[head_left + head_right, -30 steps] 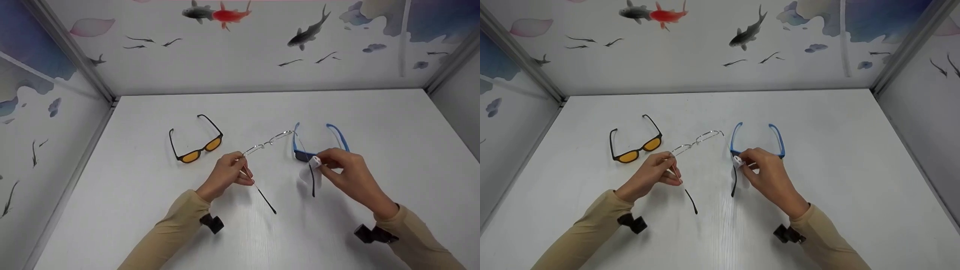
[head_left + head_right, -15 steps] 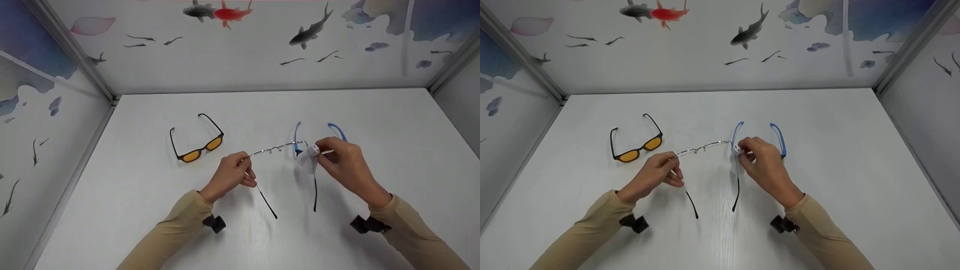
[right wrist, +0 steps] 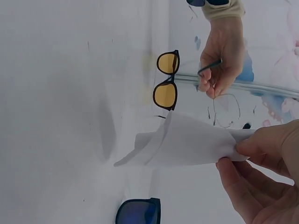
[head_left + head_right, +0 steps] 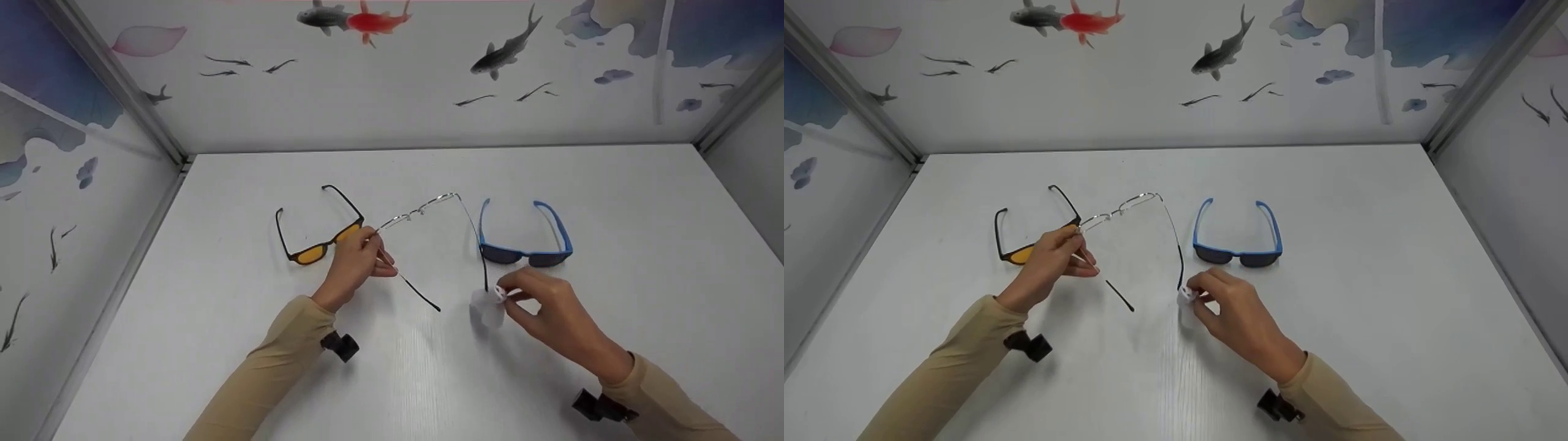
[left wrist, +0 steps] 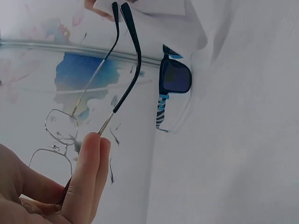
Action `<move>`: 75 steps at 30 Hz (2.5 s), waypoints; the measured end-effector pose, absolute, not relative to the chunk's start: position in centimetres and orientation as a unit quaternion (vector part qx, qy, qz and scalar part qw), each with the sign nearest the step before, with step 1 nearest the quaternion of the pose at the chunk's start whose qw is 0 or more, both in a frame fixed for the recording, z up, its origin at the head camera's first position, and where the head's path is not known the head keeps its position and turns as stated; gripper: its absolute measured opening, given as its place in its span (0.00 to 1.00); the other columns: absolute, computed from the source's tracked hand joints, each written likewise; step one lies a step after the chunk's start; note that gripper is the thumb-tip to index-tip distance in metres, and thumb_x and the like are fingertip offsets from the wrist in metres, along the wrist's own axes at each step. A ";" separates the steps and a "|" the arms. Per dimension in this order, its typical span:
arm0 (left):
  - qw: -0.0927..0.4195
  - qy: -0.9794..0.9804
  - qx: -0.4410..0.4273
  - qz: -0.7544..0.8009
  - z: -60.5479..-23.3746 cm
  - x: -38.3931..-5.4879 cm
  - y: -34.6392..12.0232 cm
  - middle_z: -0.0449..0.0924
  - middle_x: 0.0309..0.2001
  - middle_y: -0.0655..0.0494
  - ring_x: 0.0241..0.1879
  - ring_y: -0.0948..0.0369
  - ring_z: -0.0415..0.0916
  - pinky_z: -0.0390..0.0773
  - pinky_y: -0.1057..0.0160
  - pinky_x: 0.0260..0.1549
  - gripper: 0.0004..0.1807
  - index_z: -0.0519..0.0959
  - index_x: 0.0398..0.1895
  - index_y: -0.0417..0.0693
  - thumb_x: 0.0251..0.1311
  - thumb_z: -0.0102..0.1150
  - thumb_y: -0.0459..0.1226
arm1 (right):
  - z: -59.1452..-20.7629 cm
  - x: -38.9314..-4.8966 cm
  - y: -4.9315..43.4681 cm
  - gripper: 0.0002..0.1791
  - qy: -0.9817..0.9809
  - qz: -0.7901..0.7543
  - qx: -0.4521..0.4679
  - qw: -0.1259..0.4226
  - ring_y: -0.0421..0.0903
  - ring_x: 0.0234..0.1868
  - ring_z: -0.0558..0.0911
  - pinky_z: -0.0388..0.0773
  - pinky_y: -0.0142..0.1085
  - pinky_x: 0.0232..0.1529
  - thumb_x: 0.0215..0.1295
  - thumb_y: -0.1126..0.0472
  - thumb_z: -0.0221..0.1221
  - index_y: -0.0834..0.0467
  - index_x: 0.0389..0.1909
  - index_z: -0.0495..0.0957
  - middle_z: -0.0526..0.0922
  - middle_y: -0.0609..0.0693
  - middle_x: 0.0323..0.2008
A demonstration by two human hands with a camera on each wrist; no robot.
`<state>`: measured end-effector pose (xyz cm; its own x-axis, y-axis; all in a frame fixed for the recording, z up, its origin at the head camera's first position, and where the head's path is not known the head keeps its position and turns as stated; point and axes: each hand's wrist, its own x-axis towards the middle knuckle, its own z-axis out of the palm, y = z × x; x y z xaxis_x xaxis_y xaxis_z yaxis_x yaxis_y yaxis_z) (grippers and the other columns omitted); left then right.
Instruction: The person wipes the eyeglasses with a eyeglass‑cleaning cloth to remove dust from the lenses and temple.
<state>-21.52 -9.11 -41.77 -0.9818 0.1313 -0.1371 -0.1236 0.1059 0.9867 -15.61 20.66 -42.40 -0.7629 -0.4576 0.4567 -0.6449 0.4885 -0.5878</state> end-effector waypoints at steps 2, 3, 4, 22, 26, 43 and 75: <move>0.088 0.735 -0.005 0.672 -41.9 -21.7 -9.3 0.78 0.28 0.41 0.24 0.54 0.83 0.83 0.59 0.30 0.11 0.71 0.33 0.35 0.73 0.39 0.29 | -42.4 -15.2 20.4 0.24 -0.851 0.399 0.325 0.109 0.41 0.38 0.81 0.81 0.31 0.34 0.43 0.86 0.65 0.60 0.39 0.80 0.82 0.46 0.38; 0.085 0.735 -0.006 0.673 -41.9 -21.8 -9.4 0.78 0.27 0.41 0.24 0.54 0.83 0.83 0.59 0.29 0.11 0.71 0.33 0.35 0.73 0.39 0.29 | -42.4 -15.1 20.2 0.24 -0.848 0.404 0.327 0.105 0.41 0.39 0.81 0.81 0.31 0.35 0.43 0.86 0.64 0.59 0.39 0.80 0.82 0.46 0.38; 0.083 0.735 -0.006 0.673 -42.0 -21.9 -9.5 0.77 0.27 0.41 0.24 0.54 0.83 0.83 0.59 0.29 0.11 0.71 0.32 0.35 0.73 0.40 0.29 | -42.4 -15.0 20.1 0.25 -0.846 0.408 0.329 0.102 0.41 0.39 0.81 0.81 0.31 0.35 0.43 0.86 0.64 0.59 0.39 0.80 0.82 0.45 0.38; 0.152 0.754 0.029 0.638 -41.8 -21.1 -8.6 0.77 0.27 0.44 0.23 0.56 0.81 0.83 0.61 0.28 0.11 0.71 0.34 0.35 0.74 0.39 0.31 | -43.4 -17.3 20.7 0.24 -0.846 0.358 0.349 0.187 0.43 0.37 0.82 0.77 0.24 0.39 0.39 0.87 0.66 0.62 0.36 0.81 0.81 0.50 0.38; 0.173 0.754 0.051 0.632 -41.8 -20.9 -8.4 0.76 0.25 0.45 0.21 0.57 0.80 0.82 0.61 0.26 0.12 0.70 0.32 0.34 0.73 0.40 0.31 | -43.4 -18.3 21.2 0.23 -0.859 0.302 0.350 0.221 0.43 0.37 0.83 0.77 0.24 0.40 0.39 0.86 0.68 0.62 0.35 0.81 0.81 0.51 0.37; 0.210 0.755 0.084 0.616 -42.2 -20.0 -7.4 0.77 0.23 0.45 0.18 0.57 0.79 0.82 0.61 0.23 0.13 0.70 0.27 0.36 0.72 0.40 0.30 | -42.7 -20.6 21.2 0.19 -0.864 0.234 0.366 0.255 0.48 0.34 0.83 0.82 0.37 0.35 0.42 0.82 0.70 0.64 0.36 0.82 0.81 0.56 0.35; 0.152 0.729 0.043 0.666 -42.6 -21.8 -8.6 0.82 0.30 0.41 0.30 0.50 0.84 0.83 0.59 0.33 0.11 0.73 0.33 0.30 0.72 0.42 0.29 | -39.7 -16.2 20.3 0.18 -0.837 0.295 0.453 0.078 0.38 0.31 0.81 0.77 0.25 0.30 0.47 0.81 0.66 0.59 0.36 0.81 0.82 0.45 0.34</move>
<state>-21.83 -8.59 -42.58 -0.9501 0.2652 -0.1642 -0.1393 0.1105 0.9841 -16.20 20.28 -39.73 -0.5769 -0.7132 0.3981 -0.8051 0.4143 -0.4244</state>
